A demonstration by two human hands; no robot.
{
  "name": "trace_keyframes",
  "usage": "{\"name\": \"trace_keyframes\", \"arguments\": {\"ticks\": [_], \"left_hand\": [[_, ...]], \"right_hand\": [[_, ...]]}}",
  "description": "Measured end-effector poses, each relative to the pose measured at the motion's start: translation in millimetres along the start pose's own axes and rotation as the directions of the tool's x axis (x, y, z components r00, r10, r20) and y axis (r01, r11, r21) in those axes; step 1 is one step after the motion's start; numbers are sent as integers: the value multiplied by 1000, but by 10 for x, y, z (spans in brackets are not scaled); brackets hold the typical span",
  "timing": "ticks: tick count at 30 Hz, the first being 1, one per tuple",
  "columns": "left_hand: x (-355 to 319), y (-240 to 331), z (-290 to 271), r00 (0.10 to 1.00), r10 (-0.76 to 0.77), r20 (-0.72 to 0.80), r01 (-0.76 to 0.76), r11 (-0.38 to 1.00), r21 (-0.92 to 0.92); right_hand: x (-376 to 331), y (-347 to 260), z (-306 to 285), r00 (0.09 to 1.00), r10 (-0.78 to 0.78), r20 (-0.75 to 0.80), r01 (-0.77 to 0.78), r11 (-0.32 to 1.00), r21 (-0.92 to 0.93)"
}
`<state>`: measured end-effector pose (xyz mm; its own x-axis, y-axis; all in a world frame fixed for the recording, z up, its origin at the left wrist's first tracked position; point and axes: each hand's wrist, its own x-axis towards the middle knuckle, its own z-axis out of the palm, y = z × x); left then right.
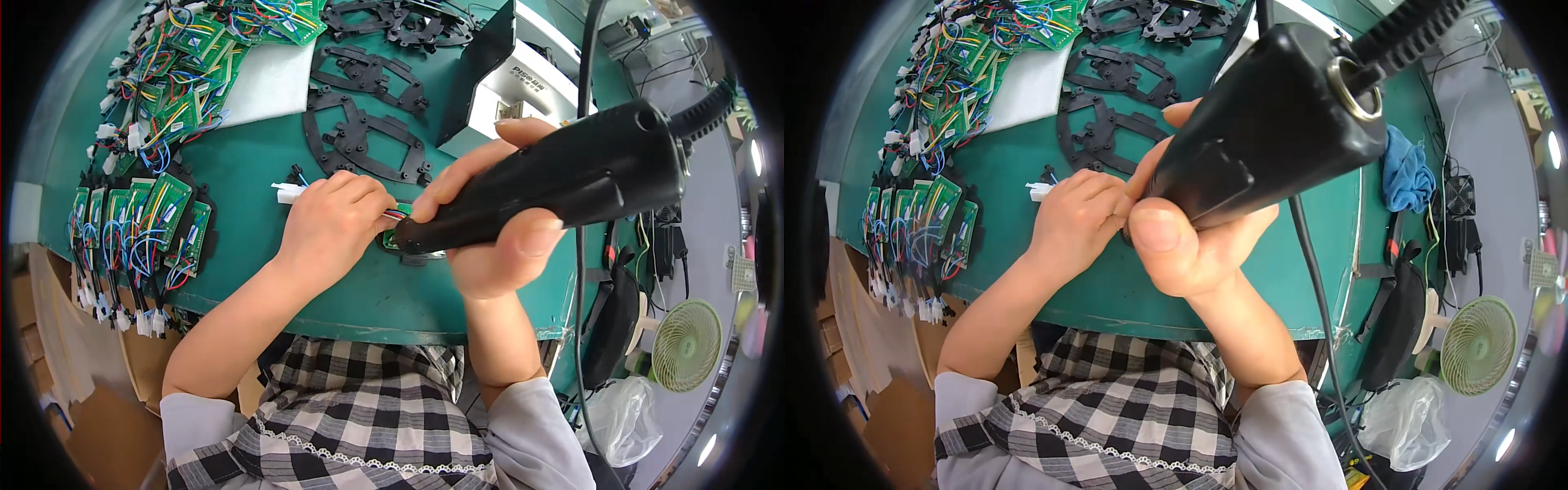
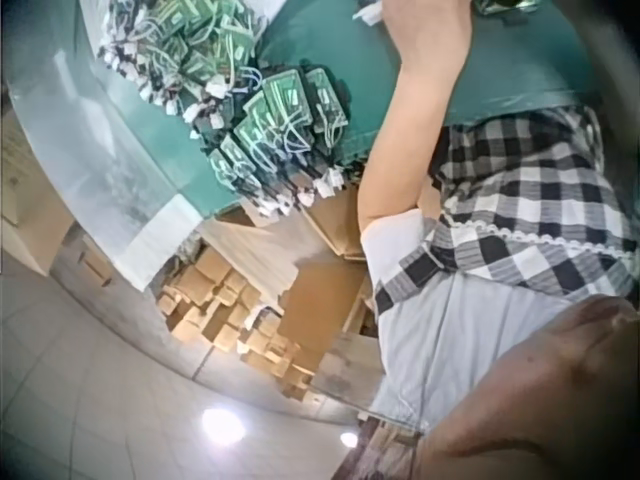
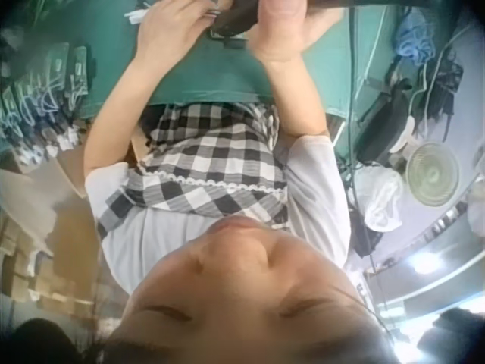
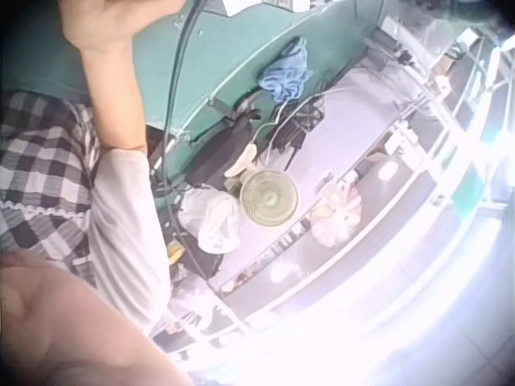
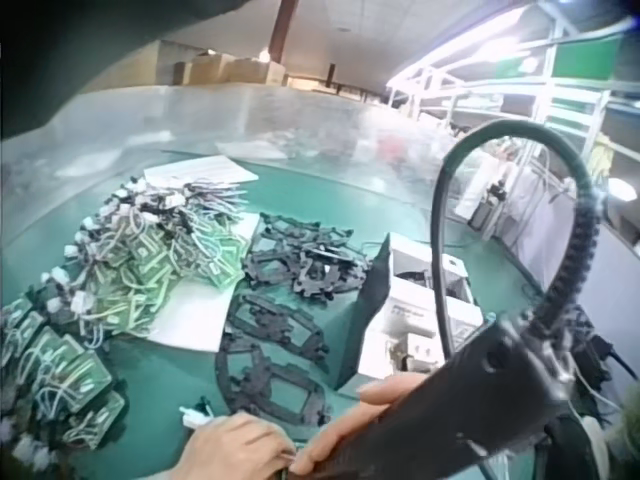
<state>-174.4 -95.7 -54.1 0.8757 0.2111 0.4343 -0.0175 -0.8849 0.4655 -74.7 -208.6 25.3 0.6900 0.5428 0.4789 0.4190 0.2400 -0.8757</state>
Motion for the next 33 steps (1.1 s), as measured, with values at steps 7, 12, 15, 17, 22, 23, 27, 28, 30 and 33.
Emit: {"name": "trace_keyframes", "arguments": {"ticks": [7, 12, 15, 17, 22, 23, 27, 28, 30, 33], "left_hand": [[-20, -3, 13, 999, 26, -39, -25, 999, 38], [-12, 11, 21, 999, 17, -48, -18, 1000, -14], [1, 3, 41, 999, 13, -29, -13, 1000, -8], [-34, -13, 34, 1000, -1, 27, 2, 1000, -16], [-15, 149, -90, 998, 59, -1, -59, 998, -6], [-58, 130, -21, 995, 93, 30, -95, 994, 46], [-67, 157, -108, 982, 179, 59, -185, 973, 135], [-132, 171, -222, 983, 181, -15, -175, 968, 178], [-224, 127, -501, 963, 199, -181, -144, 949, 281], [-397, -64, -1143, 926, -28, -376, 129, 961, 245]], "right_hand": [[-63, 42, 103, 995, -90, 35, 93, 990, -103], [-83, 32, 88, 991, -86, 100, 94, 992, -85], [-86, 39, 71, 989, -68, 130, 74, 996, -43], [-79, 64, 69, 993, -47, 109, 49, 999, -16], [57, -25, -454, 943, 68, -325, 67, 919, 387], [73, -5, -484, 944, 94, -317, 57, 897, 438], [104, 39, -623, 977, 165, -135, -55, 808, 587], [103, 55, -647, 982, 167, -90, -77, 784, 615], [95, 90, -706, 973, 177, -145, -58, 805, 591], [74, 103, -803, 945, 200, -259, -33, 847, 530]]}}
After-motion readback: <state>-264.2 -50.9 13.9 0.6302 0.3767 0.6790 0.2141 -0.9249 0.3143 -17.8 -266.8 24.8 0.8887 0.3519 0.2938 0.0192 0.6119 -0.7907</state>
